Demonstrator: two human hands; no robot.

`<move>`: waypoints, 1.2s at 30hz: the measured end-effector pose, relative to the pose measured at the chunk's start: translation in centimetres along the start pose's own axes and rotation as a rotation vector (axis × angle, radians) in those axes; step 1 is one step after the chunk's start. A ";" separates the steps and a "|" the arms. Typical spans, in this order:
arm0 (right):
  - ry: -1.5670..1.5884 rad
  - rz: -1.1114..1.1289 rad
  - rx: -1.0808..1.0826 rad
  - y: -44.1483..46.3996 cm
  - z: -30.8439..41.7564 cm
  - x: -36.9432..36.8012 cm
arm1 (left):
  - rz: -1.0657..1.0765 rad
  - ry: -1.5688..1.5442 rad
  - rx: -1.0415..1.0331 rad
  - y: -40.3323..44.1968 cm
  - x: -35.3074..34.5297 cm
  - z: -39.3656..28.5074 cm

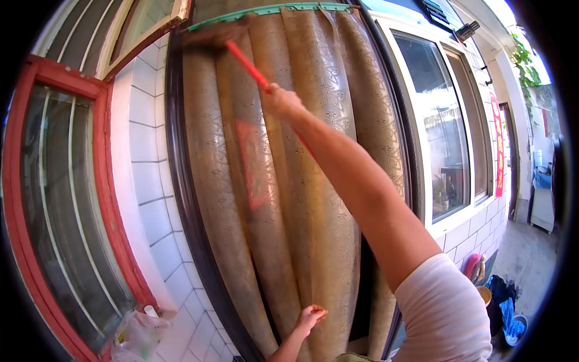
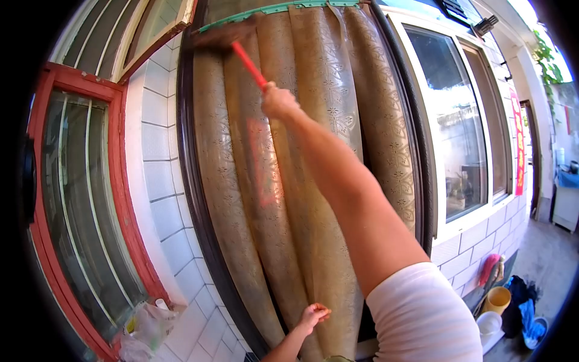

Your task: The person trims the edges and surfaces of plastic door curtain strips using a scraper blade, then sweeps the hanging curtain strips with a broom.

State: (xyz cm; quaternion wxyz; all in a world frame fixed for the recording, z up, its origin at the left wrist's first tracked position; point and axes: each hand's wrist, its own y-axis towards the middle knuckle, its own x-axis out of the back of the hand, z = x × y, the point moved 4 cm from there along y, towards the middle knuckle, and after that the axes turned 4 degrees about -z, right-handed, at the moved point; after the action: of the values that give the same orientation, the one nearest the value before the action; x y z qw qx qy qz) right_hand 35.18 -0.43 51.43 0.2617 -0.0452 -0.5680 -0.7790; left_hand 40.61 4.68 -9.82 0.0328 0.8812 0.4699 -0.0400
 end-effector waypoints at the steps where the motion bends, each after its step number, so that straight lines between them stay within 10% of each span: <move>1: 0.052 -0.011 0.097 0.0 1.0 -1.2 | 0.001 -0.001 -0.002 0.0 0.0 0.0; 11: 0.028 -0.391 -0.067 2.5 -5.2 5.7 | 0.103 0.091 0.013 0.9 0.0 1.0; 18: -0.255 -0.212 0.087 -0.1 -5.8 -1.1 | 0.181 0.083 0.072 1.3 -1.4 2.2; 26: 0.274 0.165 0.124 -14.0 -6.1 -1.8 | 0.181 0.074 0.064 2.2 -2.4 3.2; 32: 0.025 -0.417 0.116 -2.4 -5.0 4.2 | 0.163 0.122 0.021 1.4 -1.9 2.9; 36: 0.008 -0.332 -0.017 0.3 -3.0 3.2 | 0.121 0.062 0.012 0.9 -1.3 2.8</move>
State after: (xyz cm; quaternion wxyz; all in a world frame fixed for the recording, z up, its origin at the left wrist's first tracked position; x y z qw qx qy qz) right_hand 33.26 -4.36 51.76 0.1312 0.0501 -0.5602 -0.8164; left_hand 40.54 2.82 -12.42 0.0154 0.9090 0.4162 -0.0133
